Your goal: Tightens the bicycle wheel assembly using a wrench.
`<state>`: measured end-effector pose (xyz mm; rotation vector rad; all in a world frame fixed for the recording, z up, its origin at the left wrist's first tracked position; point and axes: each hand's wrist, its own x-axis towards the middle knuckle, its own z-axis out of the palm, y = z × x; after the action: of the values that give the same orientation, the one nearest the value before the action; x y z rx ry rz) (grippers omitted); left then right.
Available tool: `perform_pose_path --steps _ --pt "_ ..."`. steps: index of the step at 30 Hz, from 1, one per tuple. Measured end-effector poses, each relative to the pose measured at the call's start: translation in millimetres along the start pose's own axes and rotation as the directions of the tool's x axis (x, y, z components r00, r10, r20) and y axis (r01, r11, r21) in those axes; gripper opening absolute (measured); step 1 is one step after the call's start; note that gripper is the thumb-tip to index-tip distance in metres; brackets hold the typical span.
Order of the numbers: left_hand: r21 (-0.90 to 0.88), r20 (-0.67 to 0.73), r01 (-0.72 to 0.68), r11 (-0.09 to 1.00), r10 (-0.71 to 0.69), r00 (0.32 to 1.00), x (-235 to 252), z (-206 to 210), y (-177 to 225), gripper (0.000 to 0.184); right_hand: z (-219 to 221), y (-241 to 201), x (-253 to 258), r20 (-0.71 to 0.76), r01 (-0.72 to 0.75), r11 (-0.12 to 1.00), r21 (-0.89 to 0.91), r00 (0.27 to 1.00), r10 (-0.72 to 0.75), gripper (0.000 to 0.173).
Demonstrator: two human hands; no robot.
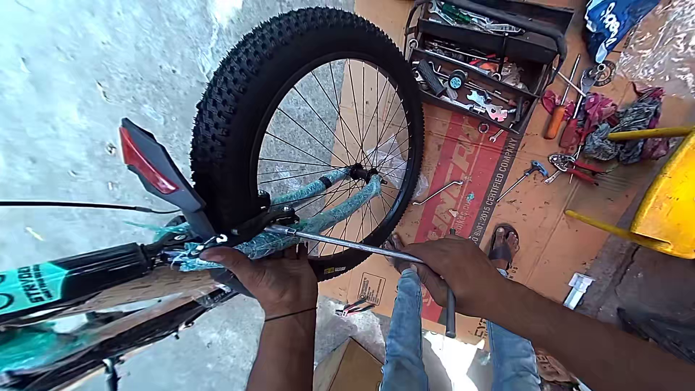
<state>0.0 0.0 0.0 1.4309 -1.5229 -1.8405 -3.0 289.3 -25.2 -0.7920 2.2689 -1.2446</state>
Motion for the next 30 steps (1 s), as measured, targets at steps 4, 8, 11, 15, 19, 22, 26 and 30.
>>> perform_pose_path --steps 4,8,11,15,19,22,26,30 --pt "-0.237 0.146 0.012 0.971 0.024 0.989 5.2 -15.1 -20.2 0.075 -7.4 -12.8 -12.6 0.055 -0.259 0.934 0.245 0.966 0.254 0.023" --pt "-0.359 0.303 0.031 0.933 0.085 0.949 13.3 -21.2 -24.1 0.069 -7.6 -24.8 -10.1 0.269 -0.486 0.677 0.553 0.873 0.407 0.022" --pt "-0.456 0.361 0.09 0.886 0.091 0.928 15.5 -18.0 -21.2 0.063 -12.9 -28.2 -7.5 0.396 -0.581 0.508 0.636 0.811 0.431 0.023" --pt "-0.332 0.29 0.06 0.941 0.041 0.956 22.2 -7.7 -11.8 0.045 -14.0 -29.0 -7.3 0.446 -0.605 0.442 0.662 0.793 0.415 0.022" --pt "-0.19 0.088 0.035 0.981 -0.019 0.996 9.5 14.9 -4.6 0.027 2.2 -2.4 -10.2 0.414 -0.544 0.459 0.702 0.837 0.358 0.022" --pt "-0.316 0.179 0.03 0.948 0.028 0.983 8.7 3.8 -10.9 0.039 7.4 1.2 -11.6 0.412 -0.544 0.413 0.731 0.833 0.368 0.02" --pt "-0.189 0.058 -0.01 0.982 0.021 0.998 7.2 13.0 -9.1 0.033 10.6 -17.7 -20.3 0.488 -0.579 0.199 0.79 0.792 0.366 0.021" --pt "-0.234 0.0 -0.041 0.971 0.042 0.999 10.3 28.4 -7.0 0.022 18.2 -35.9 -28.2 0.537 -0.546 -0.051 0.836 0.795 0.283 0.021"
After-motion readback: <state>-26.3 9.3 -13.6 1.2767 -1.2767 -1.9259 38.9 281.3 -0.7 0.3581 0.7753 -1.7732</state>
